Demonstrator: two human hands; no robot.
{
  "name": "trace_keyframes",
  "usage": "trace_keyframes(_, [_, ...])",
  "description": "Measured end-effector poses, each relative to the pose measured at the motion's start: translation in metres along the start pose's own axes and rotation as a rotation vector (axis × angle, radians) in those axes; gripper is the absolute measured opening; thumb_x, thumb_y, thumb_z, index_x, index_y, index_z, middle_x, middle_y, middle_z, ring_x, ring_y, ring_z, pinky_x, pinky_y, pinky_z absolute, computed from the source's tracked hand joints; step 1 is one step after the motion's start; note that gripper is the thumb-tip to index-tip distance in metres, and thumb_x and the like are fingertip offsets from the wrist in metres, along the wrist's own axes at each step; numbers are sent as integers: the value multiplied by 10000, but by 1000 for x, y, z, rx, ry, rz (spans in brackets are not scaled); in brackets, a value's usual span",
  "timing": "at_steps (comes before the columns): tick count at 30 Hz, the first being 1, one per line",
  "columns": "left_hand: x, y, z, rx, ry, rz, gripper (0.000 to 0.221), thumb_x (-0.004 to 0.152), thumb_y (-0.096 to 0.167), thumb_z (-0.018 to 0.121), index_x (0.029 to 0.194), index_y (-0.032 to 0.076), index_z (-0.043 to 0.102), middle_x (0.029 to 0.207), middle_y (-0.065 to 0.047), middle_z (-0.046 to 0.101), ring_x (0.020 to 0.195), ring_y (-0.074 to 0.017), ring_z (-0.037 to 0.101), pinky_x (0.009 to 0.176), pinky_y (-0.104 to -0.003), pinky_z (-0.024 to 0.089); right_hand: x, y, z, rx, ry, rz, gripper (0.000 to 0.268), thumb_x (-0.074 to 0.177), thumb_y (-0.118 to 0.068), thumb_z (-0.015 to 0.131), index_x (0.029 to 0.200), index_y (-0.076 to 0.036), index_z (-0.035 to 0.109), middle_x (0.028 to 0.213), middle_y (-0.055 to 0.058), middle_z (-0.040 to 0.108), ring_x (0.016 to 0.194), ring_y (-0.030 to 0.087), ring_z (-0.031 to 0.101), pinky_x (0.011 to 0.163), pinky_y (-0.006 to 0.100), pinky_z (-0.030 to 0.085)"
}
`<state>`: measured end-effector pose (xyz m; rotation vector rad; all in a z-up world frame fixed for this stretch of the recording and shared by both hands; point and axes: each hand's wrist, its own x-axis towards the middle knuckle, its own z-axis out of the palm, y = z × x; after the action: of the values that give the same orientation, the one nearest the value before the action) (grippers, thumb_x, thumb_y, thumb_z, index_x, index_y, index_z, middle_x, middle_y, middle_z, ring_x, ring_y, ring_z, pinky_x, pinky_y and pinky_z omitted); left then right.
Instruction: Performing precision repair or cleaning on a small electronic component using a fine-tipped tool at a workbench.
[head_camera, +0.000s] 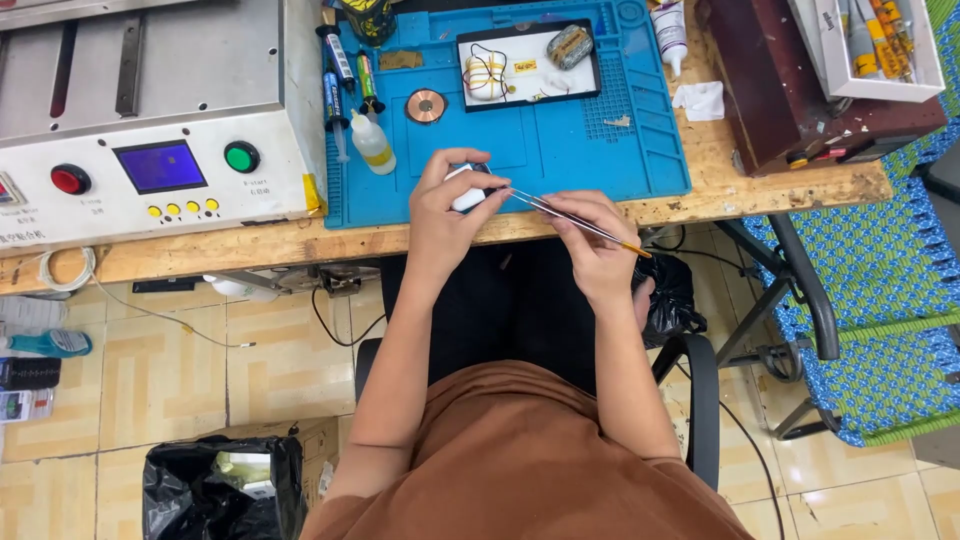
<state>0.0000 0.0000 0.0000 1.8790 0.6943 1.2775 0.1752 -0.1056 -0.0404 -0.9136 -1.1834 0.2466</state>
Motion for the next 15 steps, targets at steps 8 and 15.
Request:
trace_keyframes(8, [0,1,1,54,13,43,167,937,75,921,1025,205,865,1210,-46,700,941,-297,763,835,-424,642,13,-20,5,-148,-31,-129,81,947,69,840,1010,117,823,1017,277,806,946,423,814,771,480,662])
trace_keyframes(15, [0,-1,1,69,16,58,152,932,81,930,1005,190,852,1212,-46,700,936,-308,770,814,-425,641,15,-29,9,-230,-64,-150,90,923,90,862,1012,75,850,1022,244,824,931,407,823,798,474,665])
